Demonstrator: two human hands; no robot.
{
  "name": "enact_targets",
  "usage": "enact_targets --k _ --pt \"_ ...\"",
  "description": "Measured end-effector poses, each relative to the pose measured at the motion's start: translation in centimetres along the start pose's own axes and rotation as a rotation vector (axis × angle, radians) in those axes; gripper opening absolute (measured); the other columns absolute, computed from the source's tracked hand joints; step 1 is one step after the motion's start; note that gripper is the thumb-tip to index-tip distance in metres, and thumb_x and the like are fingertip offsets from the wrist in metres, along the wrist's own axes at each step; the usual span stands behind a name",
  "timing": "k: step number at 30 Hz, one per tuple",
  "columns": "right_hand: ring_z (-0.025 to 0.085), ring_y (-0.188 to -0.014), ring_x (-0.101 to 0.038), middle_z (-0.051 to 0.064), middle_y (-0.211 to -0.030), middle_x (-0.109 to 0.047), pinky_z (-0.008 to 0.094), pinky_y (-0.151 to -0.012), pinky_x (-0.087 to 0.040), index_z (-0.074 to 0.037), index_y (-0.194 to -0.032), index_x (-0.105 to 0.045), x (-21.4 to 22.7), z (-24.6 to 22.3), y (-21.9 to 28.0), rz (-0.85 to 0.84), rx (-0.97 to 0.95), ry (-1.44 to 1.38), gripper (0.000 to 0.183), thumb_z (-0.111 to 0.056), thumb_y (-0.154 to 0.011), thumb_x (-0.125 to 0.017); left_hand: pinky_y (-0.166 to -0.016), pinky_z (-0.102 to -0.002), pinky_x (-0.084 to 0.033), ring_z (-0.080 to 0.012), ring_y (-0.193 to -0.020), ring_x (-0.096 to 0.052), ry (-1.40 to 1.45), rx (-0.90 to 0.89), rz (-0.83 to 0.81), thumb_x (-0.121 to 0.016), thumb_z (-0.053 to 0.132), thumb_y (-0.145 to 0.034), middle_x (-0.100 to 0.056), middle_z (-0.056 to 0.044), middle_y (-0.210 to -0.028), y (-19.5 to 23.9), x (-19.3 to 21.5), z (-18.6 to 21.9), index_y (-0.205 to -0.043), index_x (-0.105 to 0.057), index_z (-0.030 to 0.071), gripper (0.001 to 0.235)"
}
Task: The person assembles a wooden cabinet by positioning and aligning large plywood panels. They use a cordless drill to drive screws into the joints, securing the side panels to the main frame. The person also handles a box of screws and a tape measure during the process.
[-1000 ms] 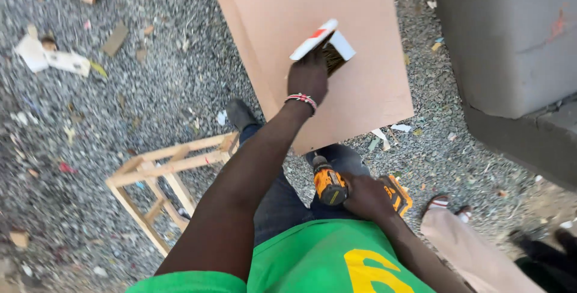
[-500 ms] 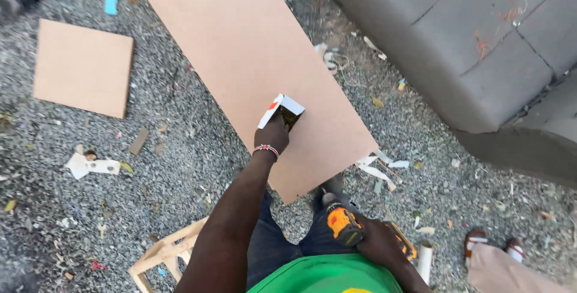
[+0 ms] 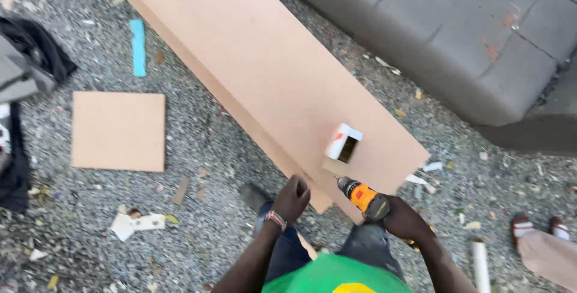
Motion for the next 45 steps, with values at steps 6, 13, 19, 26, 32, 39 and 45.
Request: enact_targets --k 6,13,19,26,32,39,45 --pt "0.012 -0.130 -0.085 -0.003 -0.146 -0.097 0.037 -0.117 -0.065 -0.021 -0.149 -0.091 -8.9 -16.9 -2.5 -0.142 -0.032 -0.002 0.060 -0.030 -0.090 -0.100 -0.066 -0.045 -0.050 -0.0227 -0.061 -0.076 -0.045 0.353 0.216 -0.076 0.027 -0.108 -0.082 -0.006 -0.074 11.7 19.7 -12.5 -0.125 -0.069 0.024 0.019" --pt "0.008 -0.145 -0.079 -0.004 -0.160 -0.085 0.032 -0.123 -0.063 -0.020 -0.156 -0.084 -15.4 -26.8 -7.2 -0.128 0.201 0.090 0.064 -0.029 -0.093 -0.096 -0.068 -0.043 -0.061 -0.0244 -0.076 -0.081 0.021 0.503 0.535 -0.078 0.043 -0.105 -0.085 -0.008 -0.103 16.2 35.9 -14.1 -0.115 -0.081 0.019 0.027" --pt "0.051 -0.127 -0.078 0.035 -0.124 -0.084 0.061 -0.119 -0.060 0.011 -0.127 -0.081 -17.0 -33.0 -12.8 -0.191 0.602 0.153 0.039 -0.014 -0.097 -0.089 -0.099 -0.056 -0.069 -0.0363 -0.093 -0.086 0.539 0.186 0.653 -0.086 0.015 -0.106 -0.085 -0.032 -0.104 9.7 45.4 -4.8 -0.138 -0.084 -0.007 0.038" --pt "0.031 -0.078 -0.091 0.016 -0.069 -0.087 0.044 -0.096 -0.067 -0.004 -0.073 -0.082 -20.9 -47.7 -22.4 -0.134 0.304 0.261 0.058 -0.051 -0.105 -0.091 -0.094 -0.050 -0.076 -0.0369 -0.093 -0.088 0.848 -0.053 0.728 -0.081 0.010 -0.114 -0.084 -0.030 -0.101 -1.2 57.7 -2.7 -0.130 -0.084 -0.012 0.028" --pt "0.048 -0.159 -0.062 0.029 -0.165 -0.073 0.066 -0.140 -0.042 0.004 -0.161 -0.071 -26.2 -56.8 -40.3 -0.229 0.373 -0.025 0.077 -0.037 -0.102 -0.099 -0.090 -0.046 -0.074 -0.0285 -0.092 -0.083 0.789 0.152 0.894 -0.087 0.027 -0.113 -0.082 -0.023 -0.110 -8.6 73.5 -4.8 -0.128 -0.088 -0.003 0.034" --pt "0.050 -0.161 -0.058 0.034 -0.166 -0.068 0.063 -0.144 -0.039 0.008 -0.161 -0.065 -27.7 -80.9 -48.9 -0.257 0.484 0.048 0.077 -0.034 -0.104 -0.097 -0.094 -0.048 -0.074 -0.0363 -0.100 -0.088 0.967 0.133 0.900 -0.077 0.023 -0.119 -0.087 -0.029 -0.116 -14.5 90.4 -3.0 -0.129 -0.078 -0.002 0.027" --pt "0.049 -0.158 -0.061 0.033 -0.155 -0.076 0.060 -0.146 -0.037 0.008 -0.149 -0.072 -31.5 -95.3 -61.0 -0.157 0.560 0.111 0.070 -0.036 -0.101 -0.099 -0.096 -0.050 -0.074 -0.0367 -0.099 -0.088 1.033 0.062 0.939 -0.069 0.014 -0.124 -0.086 -0.029 -0.109 -24.4 107.0 -8.6 -0.137 -0.074 -0.006 0.025"
Point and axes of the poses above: each hand's wrist, its own y-axis away from the middle knuckle, its own x-axis out of the back of the hand, z = x × y, the point moved 2 cm from there along -y, towards the middle knuckle
